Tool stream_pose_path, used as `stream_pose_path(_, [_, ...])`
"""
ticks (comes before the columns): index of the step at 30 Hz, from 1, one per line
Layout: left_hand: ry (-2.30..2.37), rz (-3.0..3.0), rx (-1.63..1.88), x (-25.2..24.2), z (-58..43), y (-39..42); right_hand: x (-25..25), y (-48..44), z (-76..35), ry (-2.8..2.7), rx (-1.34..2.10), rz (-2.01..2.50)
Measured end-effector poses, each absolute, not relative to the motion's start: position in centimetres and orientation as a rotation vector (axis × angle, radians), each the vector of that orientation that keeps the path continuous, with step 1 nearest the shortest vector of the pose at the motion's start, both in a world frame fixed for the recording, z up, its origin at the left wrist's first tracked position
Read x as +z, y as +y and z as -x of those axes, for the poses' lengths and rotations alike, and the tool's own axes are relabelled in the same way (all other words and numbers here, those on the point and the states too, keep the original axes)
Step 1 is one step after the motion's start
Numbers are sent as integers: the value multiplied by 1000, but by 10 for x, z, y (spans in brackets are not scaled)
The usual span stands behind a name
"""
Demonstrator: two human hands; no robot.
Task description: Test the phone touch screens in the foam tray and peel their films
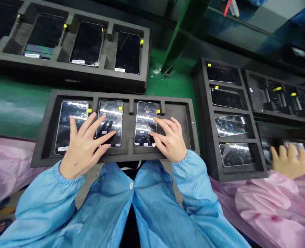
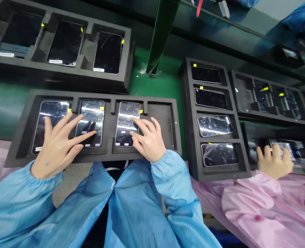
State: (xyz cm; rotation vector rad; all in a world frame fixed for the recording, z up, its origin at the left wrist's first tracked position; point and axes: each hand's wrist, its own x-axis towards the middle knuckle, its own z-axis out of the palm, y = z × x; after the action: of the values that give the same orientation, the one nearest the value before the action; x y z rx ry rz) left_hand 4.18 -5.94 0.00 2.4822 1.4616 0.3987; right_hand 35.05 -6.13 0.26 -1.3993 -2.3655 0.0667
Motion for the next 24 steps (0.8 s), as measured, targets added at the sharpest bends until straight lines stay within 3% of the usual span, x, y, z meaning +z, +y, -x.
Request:
stream_pose_path(7, [1542, -2479, 632, -3, -27, -71, 1, -55, -336, -2475, 136, 1328])
stream_pose_path(13, [1608, -2458, 416, -7, -23, -75, 2, -55, -332, -2419, 178, 1232])
stream_pose_path(24, [1766, -2306, 379, 0, -26, -62, 5, -64, -329, -2403, 234, 1119])
